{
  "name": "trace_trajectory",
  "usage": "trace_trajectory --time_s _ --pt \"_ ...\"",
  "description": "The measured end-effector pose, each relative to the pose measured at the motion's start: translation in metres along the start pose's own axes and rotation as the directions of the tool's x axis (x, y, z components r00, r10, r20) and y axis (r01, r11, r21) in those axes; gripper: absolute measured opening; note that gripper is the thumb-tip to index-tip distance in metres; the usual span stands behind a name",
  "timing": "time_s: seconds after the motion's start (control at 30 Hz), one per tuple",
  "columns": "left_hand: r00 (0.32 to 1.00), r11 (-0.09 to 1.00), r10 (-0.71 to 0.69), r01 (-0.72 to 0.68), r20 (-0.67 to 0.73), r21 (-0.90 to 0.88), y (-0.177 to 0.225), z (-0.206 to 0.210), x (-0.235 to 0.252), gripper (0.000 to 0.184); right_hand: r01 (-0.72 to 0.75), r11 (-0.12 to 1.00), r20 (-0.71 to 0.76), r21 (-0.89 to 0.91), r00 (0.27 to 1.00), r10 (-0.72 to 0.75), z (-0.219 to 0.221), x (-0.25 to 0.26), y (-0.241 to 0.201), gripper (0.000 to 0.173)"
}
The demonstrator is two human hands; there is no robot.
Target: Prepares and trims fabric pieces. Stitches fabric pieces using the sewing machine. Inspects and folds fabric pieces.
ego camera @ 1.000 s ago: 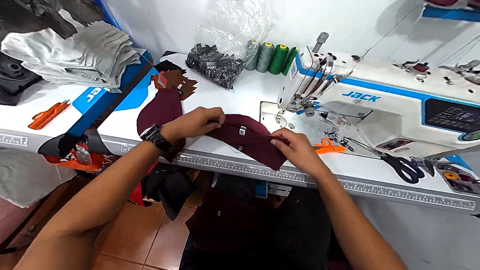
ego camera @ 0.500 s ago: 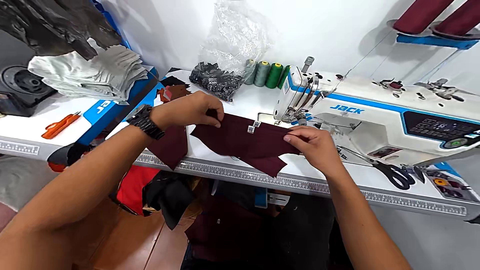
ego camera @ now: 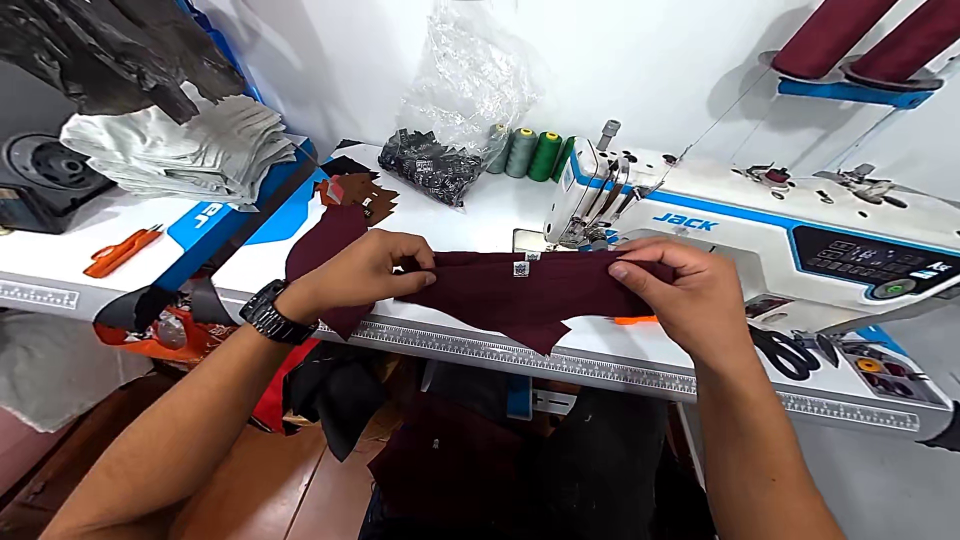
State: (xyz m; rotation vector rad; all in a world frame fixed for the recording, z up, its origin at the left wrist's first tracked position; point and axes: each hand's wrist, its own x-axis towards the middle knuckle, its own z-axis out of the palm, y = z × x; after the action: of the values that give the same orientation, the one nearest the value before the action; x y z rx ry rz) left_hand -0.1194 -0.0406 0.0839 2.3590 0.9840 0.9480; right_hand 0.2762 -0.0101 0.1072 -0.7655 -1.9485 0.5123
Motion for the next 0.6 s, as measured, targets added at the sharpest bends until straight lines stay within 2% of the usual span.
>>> trace_trajectory --time_s 0.1,0.2,0.37,0.43,0.47,0.5,0.6 --pt "0.987 0.989 -0.057 0.036 -0.147 -0.142 0.007 -0.004 -0.006 0.007 -0.075 0.993 -0.029 0.094 0.997 0.078 0.004 -0.013 0.005 0.007" --pt "0.98 0.982 -0.039 0.001 -0.195 -0.188 0.006 -0.008 -0.008 0.012 -0.134 0.979 -0.055 0.152 0.988 0.144 0.01 -0.026 0.006 0.007" --pt "0.988 0.998 -0.016 0.006 -0.15 -0.069 -0.019 -0.009 0.007 0.016 -0.297 0.935 -0.099 0.194 0.942 0.32 0.029 -0.034 0.018 0.017" --pt "0.992 0.999 -0.011 0.016 -0.125 0.043 -0.038 -0.008 0.021 0.032 -0.335 0.933 -0.073 0.133 0.935 0.347 0.036 -0.029 0.033 0.027" --pt "0.993 0.994 0.009 0.004 -0.118 0.108 -0.045 -0.009 0.029 0.04 -0.315 0.945 -0.073 0.086 0.944 0.321 0.039 -0.025 0.038 0.033" --pt "0.99 0.983 0.053 -0.03 -0.127 0.182 -0.049 -0.009 0.036 0.041 -0.264 0.964 -0.089 0.025 0.96 0.265 0.04 -0.02 0.04 0.038" --pt "0.963 0.944 0.194 -0.131 -0.186 0.302 -0.05 -0.014 0.047 0.016 -0.016 0.978 -0.142 -0.21 0.99 -0.014 0.038 -0.01 0.034 0.021"
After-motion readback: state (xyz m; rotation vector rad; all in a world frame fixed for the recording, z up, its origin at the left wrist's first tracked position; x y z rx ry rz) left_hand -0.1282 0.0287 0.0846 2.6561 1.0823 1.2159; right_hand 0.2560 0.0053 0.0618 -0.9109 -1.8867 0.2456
